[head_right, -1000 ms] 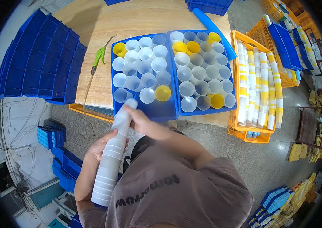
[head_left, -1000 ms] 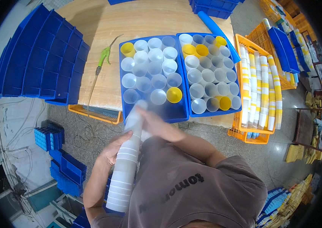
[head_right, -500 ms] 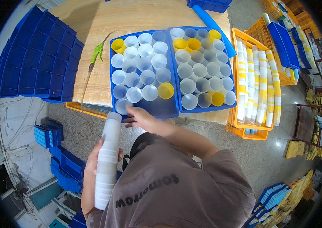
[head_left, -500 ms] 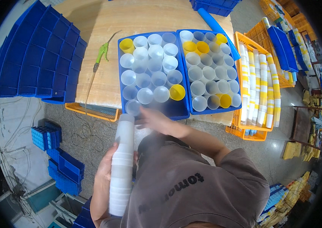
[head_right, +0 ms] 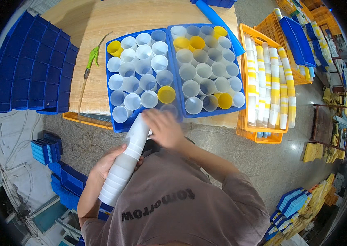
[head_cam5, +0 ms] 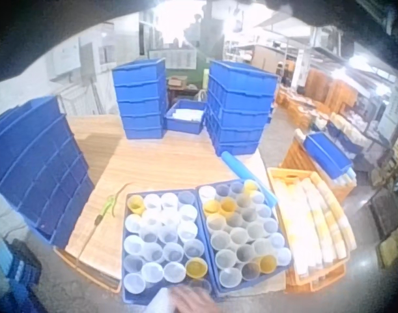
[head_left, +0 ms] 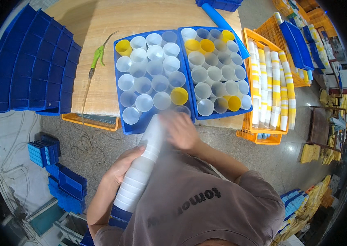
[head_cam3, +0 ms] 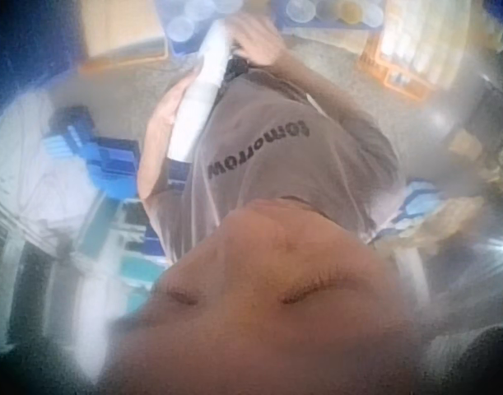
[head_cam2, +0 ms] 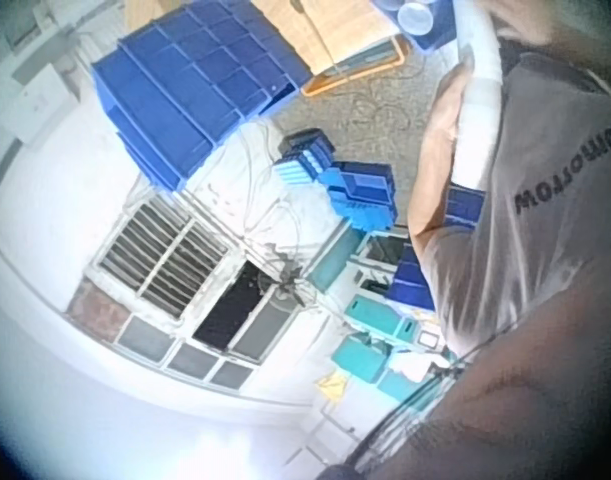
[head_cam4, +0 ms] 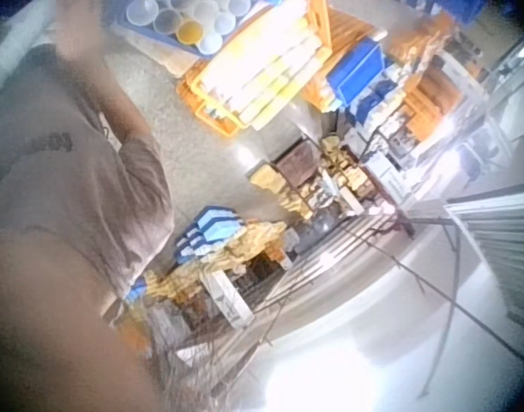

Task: The person moves blue plastic crates and stacks white and yellow cylindrical containers into them. They then place the filled crates onto a nearby machine and write on a clipboard.

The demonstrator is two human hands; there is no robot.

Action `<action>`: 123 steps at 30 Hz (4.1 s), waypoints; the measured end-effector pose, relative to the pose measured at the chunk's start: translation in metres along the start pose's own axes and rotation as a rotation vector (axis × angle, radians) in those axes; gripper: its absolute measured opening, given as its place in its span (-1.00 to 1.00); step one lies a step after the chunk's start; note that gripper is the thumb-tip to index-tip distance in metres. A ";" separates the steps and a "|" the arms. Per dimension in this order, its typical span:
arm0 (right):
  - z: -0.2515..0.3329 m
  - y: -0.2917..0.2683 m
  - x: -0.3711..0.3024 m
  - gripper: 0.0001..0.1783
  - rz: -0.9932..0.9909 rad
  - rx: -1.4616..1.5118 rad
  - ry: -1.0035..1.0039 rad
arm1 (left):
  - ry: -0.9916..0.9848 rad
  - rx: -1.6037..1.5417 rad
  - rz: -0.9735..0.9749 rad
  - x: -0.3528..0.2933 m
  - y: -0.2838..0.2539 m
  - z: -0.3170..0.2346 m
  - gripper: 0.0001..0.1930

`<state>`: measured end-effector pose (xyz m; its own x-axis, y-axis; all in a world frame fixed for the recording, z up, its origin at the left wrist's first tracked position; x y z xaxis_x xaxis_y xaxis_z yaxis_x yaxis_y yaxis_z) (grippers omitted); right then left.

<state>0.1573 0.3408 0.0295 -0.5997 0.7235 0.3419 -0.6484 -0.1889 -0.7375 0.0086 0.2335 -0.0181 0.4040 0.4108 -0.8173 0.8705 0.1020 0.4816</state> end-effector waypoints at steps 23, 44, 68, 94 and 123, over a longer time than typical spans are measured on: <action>-0.052 0.041 0.016 0.10 -0.029 0.232 0.263 | 0.272 -0.111 0.007 -0.058 -0.047 -0.023 -0.33; 0.067 0.083 0.057 -0.05 0.233 0.036 -0.183 | 0.180 0.203 -0.035 -0.059 -0.089 -0.039 -0.20; -0.053 -0.002 0.003 0.06 -0.072 0.899 0.779 | 1.131 0.872 -0.440 0.038 0.019 -0.136 -0.41; -0.368 -0.121 -0.042 -0.54 -0.362 0.351 0.753 | 0.667 0.686 -1.133 -0.041 -0.052 -0.184 -0.76; -0.026 0.049 -0.059 -0.18 -0.016 1.056 0.792 | 0.964 -0.197 -0.705 -0.089 -0.119 0.129 -0.03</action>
<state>0.1728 0.3057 -0.0420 -0.3878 0.8523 -0.3510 -0.9206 -0.3393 0.1932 -0.0949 0.0677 -0.0438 -0.5902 0.7075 -0.3887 0.7235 0.6772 0.1339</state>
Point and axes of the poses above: each hand's wrist, its own x-axis towards the middle knuckle, its own y-axis out of the palm, z = x × y, the point moved 9 cm from there along x, towards the middle knuckle, and after that the axes turned 8 degrees about x, right-handed, at the moved point
